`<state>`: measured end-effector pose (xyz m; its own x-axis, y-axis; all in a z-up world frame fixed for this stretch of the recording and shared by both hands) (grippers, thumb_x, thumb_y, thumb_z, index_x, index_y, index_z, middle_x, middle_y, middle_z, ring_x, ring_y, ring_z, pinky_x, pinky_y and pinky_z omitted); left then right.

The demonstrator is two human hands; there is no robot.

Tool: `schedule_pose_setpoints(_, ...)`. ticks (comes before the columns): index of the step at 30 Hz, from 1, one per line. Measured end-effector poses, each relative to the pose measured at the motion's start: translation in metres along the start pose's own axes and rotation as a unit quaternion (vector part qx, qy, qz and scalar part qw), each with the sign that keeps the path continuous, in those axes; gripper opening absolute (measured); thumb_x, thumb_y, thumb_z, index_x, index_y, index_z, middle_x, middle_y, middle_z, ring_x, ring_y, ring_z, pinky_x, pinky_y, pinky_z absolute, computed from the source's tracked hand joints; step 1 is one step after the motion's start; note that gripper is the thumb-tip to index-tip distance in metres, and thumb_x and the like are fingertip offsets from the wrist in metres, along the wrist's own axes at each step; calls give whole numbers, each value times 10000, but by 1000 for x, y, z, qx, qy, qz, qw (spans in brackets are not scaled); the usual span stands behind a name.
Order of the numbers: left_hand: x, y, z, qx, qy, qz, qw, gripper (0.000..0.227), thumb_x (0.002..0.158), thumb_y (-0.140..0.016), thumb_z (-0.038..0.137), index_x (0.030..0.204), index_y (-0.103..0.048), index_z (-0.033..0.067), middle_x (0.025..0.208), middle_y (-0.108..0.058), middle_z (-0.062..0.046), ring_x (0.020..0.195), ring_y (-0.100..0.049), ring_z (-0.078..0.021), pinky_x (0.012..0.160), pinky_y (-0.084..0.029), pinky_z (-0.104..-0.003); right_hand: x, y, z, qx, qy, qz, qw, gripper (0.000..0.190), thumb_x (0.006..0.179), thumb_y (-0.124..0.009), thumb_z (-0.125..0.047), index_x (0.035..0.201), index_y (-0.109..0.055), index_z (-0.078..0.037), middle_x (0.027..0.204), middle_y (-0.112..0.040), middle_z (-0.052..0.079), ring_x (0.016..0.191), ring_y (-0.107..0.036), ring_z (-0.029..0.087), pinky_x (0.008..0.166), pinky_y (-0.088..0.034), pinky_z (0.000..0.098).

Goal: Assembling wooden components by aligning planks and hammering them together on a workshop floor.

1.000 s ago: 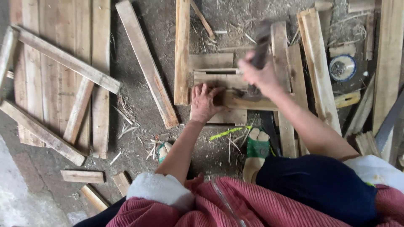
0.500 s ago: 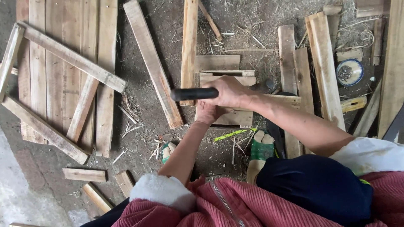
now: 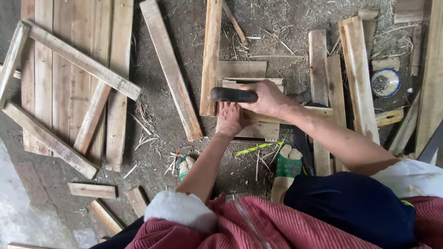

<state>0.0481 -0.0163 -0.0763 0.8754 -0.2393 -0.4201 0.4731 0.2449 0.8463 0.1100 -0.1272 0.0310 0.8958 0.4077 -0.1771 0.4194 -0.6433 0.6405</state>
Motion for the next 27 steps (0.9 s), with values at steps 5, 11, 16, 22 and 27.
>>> schedule_pose_setpoints(5,-4,5,2,-28,-9,-1,1000,1056,638,-847,628,1516,-459,189,1558,-456,-15,1479,-294,-290,1273,-112,-469,-7,7,-3,32,-9,0,999,266,750,-824,-335,1006,-753,-314,831,-751,23,871,-739,309,732,-568,423)
schedule_pose_setpoints(11,26,-71,-9,-22,-11,-1,1000,1112,638,-818,709,1548,-421,208,1604,-409,-18,1522,-225,-278,1286,-74,-458,-1,-3,-22,37,-16,-39,998,101,801,-784,-303,887,-748,-264,729,-738,16,764,-730,297,711,-572,395)
schedule_pose_setpoints(16,20,-66,-1,9,-4,-20,1000,1073,653,-769,768,1518,-464,210,1578,-454,-1,1525,-241,-265,1290,-65,-438,7,-38,-22,-30,-8,-67,997,161,726,-790,-431,862,-736,-364,762,-743,-46,852,-746,263,739,-590,401)
schedule_pose_setpoints(22,7,-31,6,74,14,-43,996,1067,629,-707,838,1466,-516,206,1531,-511,27,1525,-245,-269,1294,-29,-440,12,-60,-39,-90,38,-57,994,260,710,-825,-411,937,-756,-302,832,-769,64,871,-754,319,786,-602,444)
schedule_pose_setpoints(27,-26,81,36,123,36,-60,990,1075,609,-655,897,1423,-559,202,1492,-558,50,1525,-248,-272,1298,0,-442,22,-13,-31,-33,-62,43,997,432,791,-778,-475,1127,-775,-204,896,-773,134,917,-745,376,759,-590,488)
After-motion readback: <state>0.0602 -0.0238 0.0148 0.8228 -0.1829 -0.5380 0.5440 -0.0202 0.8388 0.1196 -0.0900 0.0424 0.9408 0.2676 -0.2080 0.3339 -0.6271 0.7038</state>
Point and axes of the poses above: each hand's wrist, its own x-axis towards the middle knuckle, its own y-axis out of the back of the hand, z = x × y, the point moved 6 cm from there along x, towards the middle knuckle
